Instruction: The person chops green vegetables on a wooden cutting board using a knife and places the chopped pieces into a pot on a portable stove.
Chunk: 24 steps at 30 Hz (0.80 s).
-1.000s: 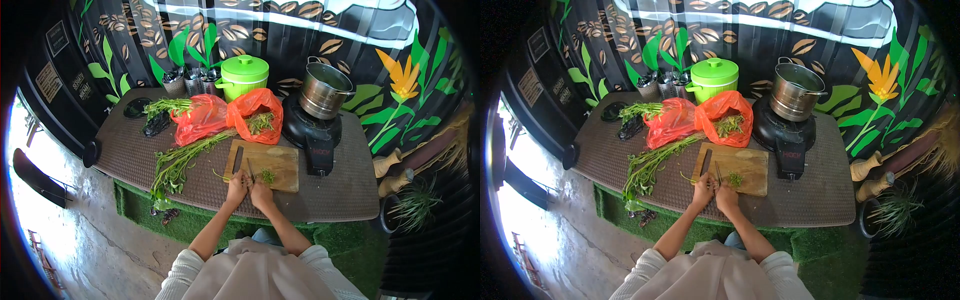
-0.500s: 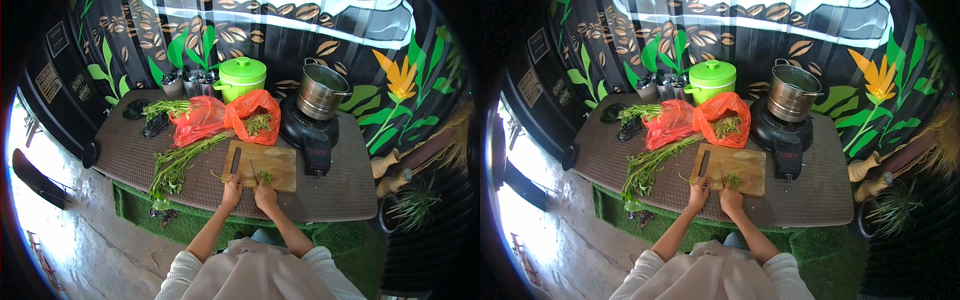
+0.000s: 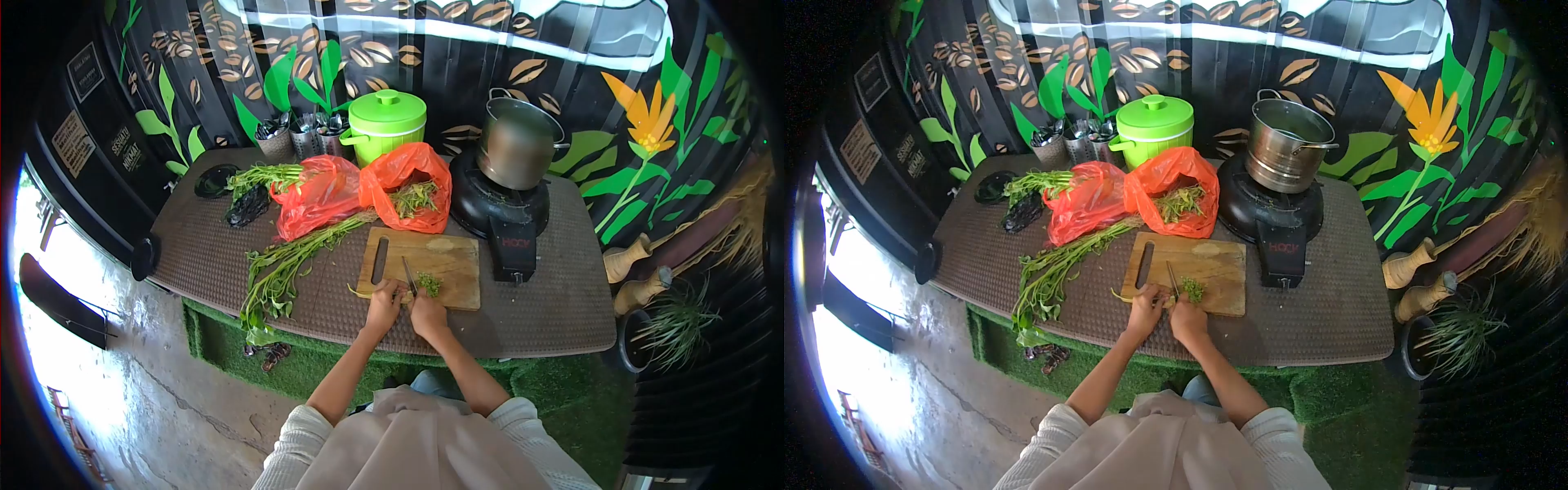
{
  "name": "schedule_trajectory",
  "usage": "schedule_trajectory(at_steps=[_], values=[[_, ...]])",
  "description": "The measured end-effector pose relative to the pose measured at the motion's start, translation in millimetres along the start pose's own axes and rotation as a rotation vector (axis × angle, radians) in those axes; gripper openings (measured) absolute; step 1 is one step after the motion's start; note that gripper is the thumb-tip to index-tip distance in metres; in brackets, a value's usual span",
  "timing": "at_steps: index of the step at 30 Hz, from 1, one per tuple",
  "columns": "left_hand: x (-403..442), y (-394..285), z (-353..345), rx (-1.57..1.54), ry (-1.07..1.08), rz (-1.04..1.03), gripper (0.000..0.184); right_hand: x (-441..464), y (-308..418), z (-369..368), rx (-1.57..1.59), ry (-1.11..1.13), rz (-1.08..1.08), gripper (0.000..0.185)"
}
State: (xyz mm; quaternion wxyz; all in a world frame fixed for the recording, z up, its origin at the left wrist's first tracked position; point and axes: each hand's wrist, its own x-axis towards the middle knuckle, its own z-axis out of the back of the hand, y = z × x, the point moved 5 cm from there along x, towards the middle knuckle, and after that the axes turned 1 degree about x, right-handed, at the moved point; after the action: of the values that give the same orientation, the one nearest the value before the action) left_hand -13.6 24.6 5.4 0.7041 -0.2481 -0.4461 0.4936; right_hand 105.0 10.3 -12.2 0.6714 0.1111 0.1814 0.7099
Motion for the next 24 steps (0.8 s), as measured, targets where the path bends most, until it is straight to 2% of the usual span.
schedule_trajectory(at_steps=[1, 3, 6, 9, 10, 12, 13, 15, 17, 19, 22, 24], values=[[-0.1, -0.2, 1.3, 0.001, -0.001, -0.003, 0.015, -1.4, 4.3, 15.3, 0.0, -0.003, 0.001, 0.033], [-2.8, -3.8, 5.4, 0.081, -0.009, -0.043, 0.019, -10.4, 7.9, 30.6, 0.121, 0.184, -0.108, 0.03], [-1.7, -4.6, 8.9, -0.009, -0.039, 0.007, 0.018, -25.6, 13.5, 17.2, 0.059, 0.073, -0.098, 0.032], [6.3, 3.6, 6.9, -0.034, 0.02, 0.109, 0.016, -20.4, 16.1, 11.7, 0.102, 0.094, -0.15, 0.034], [9.7, 4.7, 7.4, -0.033, 0.02, 0.111, 0.016, -14.8, 16.3, 14.2, 0.08, 0.01, -0.083, 0.034], [12.3, 17.0, 7.7, -0.136, -0.007, 0.307, 0.018, -2.4, 8.2, 16.8, 0.087, 0.081, -0.067, 0.035], [13.0, 18.7, 8.6, -0.137, -0.004, 0.304, 0.018, 1.0, 6.3, 17.0, 0.092, 0.146, -0.049, 0.035], [13.8, 24.0, 9.5, -0.083, 0.088, 0.346, 0.012, -8.8, 8.1, 16.1, 0.086, 0.09, -0.056, 0.035], [12.6, 22.6, 9.7, -0.035, 0.094, 0.327, 0.01, -16.1, 14.7, 13.4, 0.08, 0.038, -0.059, 0.035], [11.1, 19.6, 9.4, 0.011, 0.101, 0.311, 0.009, -27.8, 24.5, 16.0, 0.068, 0.128, -0.169, 0.034], [8.0, 19.8, 11.0, 0.009, 0.071, 0.273, 0.009, -5.7, 15.7, 12.7, 0.089, 0.123, -0.11, 0.037], [7.5, 18.7, 10.8, 0.04, 0.039, 0.174, 0.008, -2.8, 10.0, 12.8, 0.1, 0.14, -0.085, 0.038]])
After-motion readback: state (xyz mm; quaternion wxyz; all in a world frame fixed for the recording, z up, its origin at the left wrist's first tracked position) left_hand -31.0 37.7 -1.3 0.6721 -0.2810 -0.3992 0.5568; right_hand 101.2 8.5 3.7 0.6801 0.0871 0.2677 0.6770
